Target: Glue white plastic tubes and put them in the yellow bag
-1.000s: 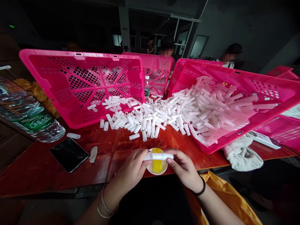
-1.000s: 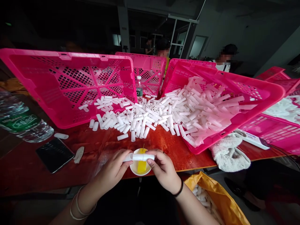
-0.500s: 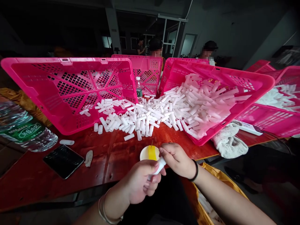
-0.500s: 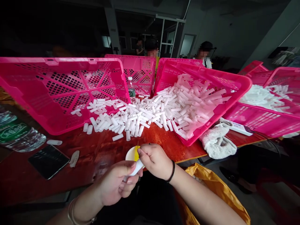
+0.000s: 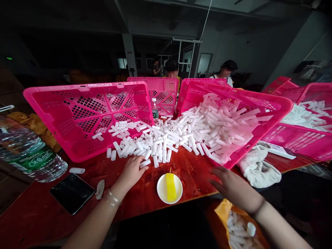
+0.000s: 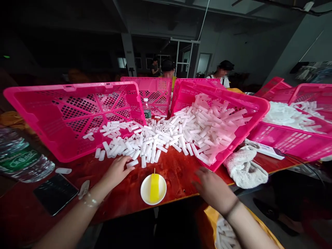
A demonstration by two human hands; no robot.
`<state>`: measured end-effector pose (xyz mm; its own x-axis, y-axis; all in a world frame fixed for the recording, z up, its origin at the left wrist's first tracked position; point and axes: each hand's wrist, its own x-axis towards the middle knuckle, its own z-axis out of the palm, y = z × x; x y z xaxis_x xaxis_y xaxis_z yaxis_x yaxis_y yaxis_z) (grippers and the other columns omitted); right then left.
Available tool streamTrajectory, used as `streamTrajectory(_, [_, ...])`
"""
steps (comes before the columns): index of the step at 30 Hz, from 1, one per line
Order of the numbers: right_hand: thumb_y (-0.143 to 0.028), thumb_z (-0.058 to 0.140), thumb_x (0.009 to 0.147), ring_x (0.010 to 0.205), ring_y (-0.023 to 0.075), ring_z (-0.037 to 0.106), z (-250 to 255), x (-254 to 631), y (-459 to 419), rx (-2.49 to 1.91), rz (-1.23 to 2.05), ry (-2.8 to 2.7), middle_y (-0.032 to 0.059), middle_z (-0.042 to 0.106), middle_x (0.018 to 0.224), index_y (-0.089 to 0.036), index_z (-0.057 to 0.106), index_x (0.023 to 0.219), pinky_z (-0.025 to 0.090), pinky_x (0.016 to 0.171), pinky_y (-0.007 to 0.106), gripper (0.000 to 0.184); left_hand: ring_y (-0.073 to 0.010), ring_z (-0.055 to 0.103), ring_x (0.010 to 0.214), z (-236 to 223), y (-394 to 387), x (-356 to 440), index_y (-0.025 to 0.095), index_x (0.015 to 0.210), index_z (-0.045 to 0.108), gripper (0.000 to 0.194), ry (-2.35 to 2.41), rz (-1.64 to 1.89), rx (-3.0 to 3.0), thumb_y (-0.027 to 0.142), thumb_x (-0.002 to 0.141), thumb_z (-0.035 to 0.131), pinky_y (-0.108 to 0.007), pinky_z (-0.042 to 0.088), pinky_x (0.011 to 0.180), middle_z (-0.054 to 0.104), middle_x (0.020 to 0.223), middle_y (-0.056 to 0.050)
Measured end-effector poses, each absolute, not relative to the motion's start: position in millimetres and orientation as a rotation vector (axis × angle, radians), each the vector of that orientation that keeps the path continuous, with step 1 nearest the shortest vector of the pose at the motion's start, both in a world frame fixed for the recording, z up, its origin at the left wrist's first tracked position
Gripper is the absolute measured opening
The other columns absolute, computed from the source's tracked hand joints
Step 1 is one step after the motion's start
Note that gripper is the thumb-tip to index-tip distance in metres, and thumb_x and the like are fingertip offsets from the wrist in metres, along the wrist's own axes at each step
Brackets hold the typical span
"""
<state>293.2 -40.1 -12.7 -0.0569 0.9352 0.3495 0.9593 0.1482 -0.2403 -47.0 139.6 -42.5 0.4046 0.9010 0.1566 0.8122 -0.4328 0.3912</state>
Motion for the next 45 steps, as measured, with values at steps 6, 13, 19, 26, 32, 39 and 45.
streamTrajectory(6, [-0.001, 0.045, 0.084, 0.114, 0.0255, 0.057, -37, 216, 113, -1.692, 0.043, -2.241, 0.0159, 0.058, 0.128, -0.015, 0.061, 0.12, 0.044, 0.098, 0.038, 0.042, -0.0258, 0.062, 0.095, -55, 154, -30, 0.014, 0.098, 0.067, 0.025, 1.53, 0.342, 2.393, 0.011, 0.073, 0.065, -0.035, 0.048, 0.087, 0.068, 0.098, -0.011])
streamTrajectory(13, [-0.019, 0.048, 0.091, 0.095, 0.0235, 0.066, -58, 248, 80, -1.646, 0.142, -2.198, 0.0142, 0.069, 0.107, -0.012, 0.058, 0.121, 0.052, 0.088, 0.038, 0.032, -0.0251, 0.058, 0.102, -44, 109, -69, 0.023, 0.1, 0.07, 0.03, 1.452, 0.449, 2.363, 0.014, 0.074, 0.059, -0.04, 0.043, 0.096, 0.067, 0.104, -0.006])
streamTrajectory(19, [-0.024, 0.04, 0.097, 0.106, 0.0215, 0.062, -61, 244, 4, -1.243, 0.452, -2.003, 0.0118, 0.065, 0.117, -0.02, 0.053, 0.131, 0.051, 0.093, 0.038, 0.037, -0.026, 0.063, 0.098, -51, 80, -68, 0.02, 0.101, 0.063, 0.032, 1.235, 0.847, 1.74, 0.035, 0.073, 0.063, -0.04, 0.05, 0.087, 0.069, 0.103, -0.007])
streamTrajectory(26, [-0.019, 0.047, 0.093, 0.102, 0.0228, 0.062, -75, 215, 7, -1.147, 0.398, -2.008, 0.0121, 0.064, 0.109, -0.022, 0.063, 0.114, 0.054, 0.087, 0.038, 0.026, -0.0211, 0.063, 0.086, -58, 74, -52, 0.019, 0.091, 0.063, 0.022, 1.255, 0.798, 1.785, 0.03, 0.072, 0.064, -0.034, 0.05, 0.078, 0.067, 0.094, -0.004])
streamTrajectory(32, [-0.027, 0.051, 0.092, 0.101, 0.0225, 0.063, -74, 219, 3, -1.187, 0.66, -1.85, 0.0113, 0.064, 0.11, -0.021, 0.055, 0.12, 0.054, 0.086, 0.039, 0.028, -0.0233, 0.061, 0.086, -55, 68, -66, 0.02, 0.082, 0.058, 0.015, 1.431, 0.535, 2.246, 0.009, 0.076, 0.048, -0.037, 0.049, 0.079, 0.063, 0.088, -0.005])
streamTrajectory(39, [-0.021, 0.052, 0.091, 0.098, 0.0222, 0.062, -80, 221, 4, -1.106, 0.498, -1.935, 0.01, 0.064, 0.1, -0.022, 0.064, 0.098, 0.053, 0.085, 0.039, 0.014, -0.0263, 0.052, 0.117, -61, 53, -37, 0.021, 0.119, 0.047, 0.035, 1.114, 0.602, 2.192, 0.032, 0.087, 0.055, -0.041, 0.045, 0.098, 0.053, 0.126, -0.012])
streamTrajectory(45, [-0.025, 0.053, 0.091, 0.102, 0.0236, 0.063, -81, 222, -1, -1.24, 0.542, -1.919, 0.0118, 0.065, 0.111, -0.022, 0.054, 0.124, 0.053, 0.089, 0.042, 0.033, -0.0365, 0.042, 0.127, -76, 48, -10, 0.02, 0.13, 0.04, 0.103, 0.97, 0.651, 2.133, 0.043, 0.043, 0.09, -0.053, 0.038, 0.105, 0.045, 0.137, -0.017])
